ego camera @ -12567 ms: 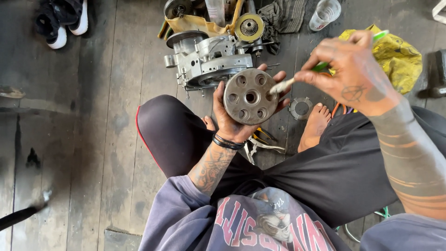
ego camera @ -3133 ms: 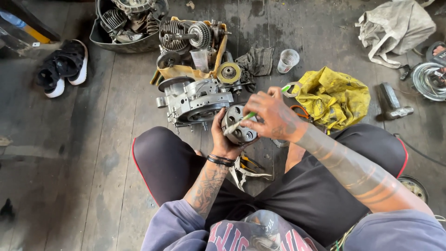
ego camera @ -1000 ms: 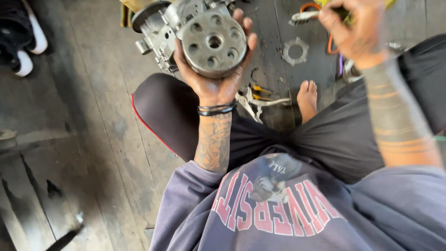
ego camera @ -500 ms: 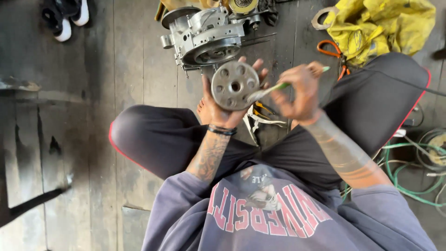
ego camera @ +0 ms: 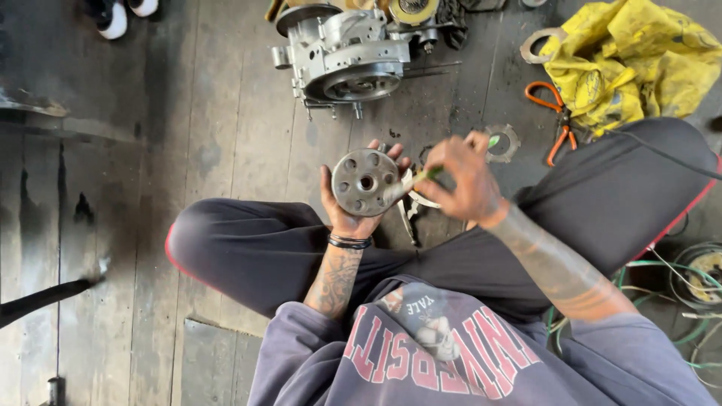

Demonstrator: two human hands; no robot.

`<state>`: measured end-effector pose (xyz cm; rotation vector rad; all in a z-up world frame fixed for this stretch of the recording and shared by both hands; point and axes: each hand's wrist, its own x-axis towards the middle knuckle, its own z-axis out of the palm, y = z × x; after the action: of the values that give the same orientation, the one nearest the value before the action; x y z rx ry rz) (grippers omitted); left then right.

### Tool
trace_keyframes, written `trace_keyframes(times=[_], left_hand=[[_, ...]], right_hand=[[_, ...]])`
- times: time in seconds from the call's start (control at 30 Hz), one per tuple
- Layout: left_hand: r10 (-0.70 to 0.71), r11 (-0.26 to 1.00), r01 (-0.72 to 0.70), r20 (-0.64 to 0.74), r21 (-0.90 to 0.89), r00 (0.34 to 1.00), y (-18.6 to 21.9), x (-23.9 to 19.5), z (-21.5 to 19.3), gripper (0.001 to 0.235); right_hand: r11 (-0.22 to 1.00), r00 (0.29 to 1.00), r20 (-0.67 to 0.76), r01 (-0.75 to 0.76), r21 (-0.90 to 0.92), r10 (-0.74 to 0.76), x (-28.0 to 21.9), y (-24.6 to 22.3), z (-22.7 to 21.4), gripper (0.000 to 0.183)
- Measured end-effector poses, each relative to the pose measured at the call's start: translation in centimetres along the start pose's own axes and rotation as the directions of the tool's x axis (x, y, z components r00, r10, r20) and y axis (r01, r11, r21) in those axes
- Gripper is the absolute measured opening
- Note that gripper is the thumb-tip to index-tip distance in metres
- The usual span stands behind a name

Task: Cleaning motorcycle clutch plates and engine components using a small brush to remove grease and debris.

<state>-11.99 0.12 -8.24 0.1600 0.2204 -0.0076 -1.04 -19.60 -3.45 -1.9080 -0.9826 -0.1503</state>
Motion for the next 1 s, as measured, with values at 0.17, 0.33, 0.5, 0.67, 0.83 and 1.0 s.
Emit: trace_keyframes(times=[0.17, 0.33, 0.5, 0.67, 0.83, 1.0], left_hand=[[-0.042, 0.996, 0.044, 0.031, -0.081, 0.999, 0.5, 1.2, -0.4, 0.103], [-0.121, 0.99, 0.121, 0.012, -0.076, 0.993, 0.2, 2.8, 0.3, 0.097], [-0.157, 0.983, 0.161, 0.049, -0.092, 0.986, -0.3, 5.4, -2.1, 0.096], [-0.235, 0.961, 0.245, 0.087, -0.131, 0.968, -0.7, 7.4, -3.2, 0.098], [-0.319, 0.935, 0.316, 0.009, -0.161, 0.948, -0.9, 7.6, -2.0, 0.094], [-0.301, 0.945, 0.294, -0.032, -0.146, 0.953, -1.7, 9.1, -2.7, 0.096]], right_hand=[[0.99, 0.992, 0.107, 0.084, -0.112, -0.072, -0.3, 1.6, 1.6, 0.025], [0.927, 0.949, -0.119, -0.31, -0.21, 0.291, -0.5, 6.2, -0.5, 0.022], [0.974, 0.981, -0.083, -0.184, -0.131, 0.175, -0.8, -0.1, 1.5, 0.022], [0.956, 0.982, -0.098, -0.183, -0.231, 0.165, -2.2, 1.5, 2.0, 0.02], [0.88, 0.9, -0.277, -0.406, -0.245, 0.337, -6.2, 6.8, -0.3, 0.021], [0.95, 0.956, -0.229, -0.231, -0.211, 0.182, -4.4, 1.5, 1.9, 0.021]])
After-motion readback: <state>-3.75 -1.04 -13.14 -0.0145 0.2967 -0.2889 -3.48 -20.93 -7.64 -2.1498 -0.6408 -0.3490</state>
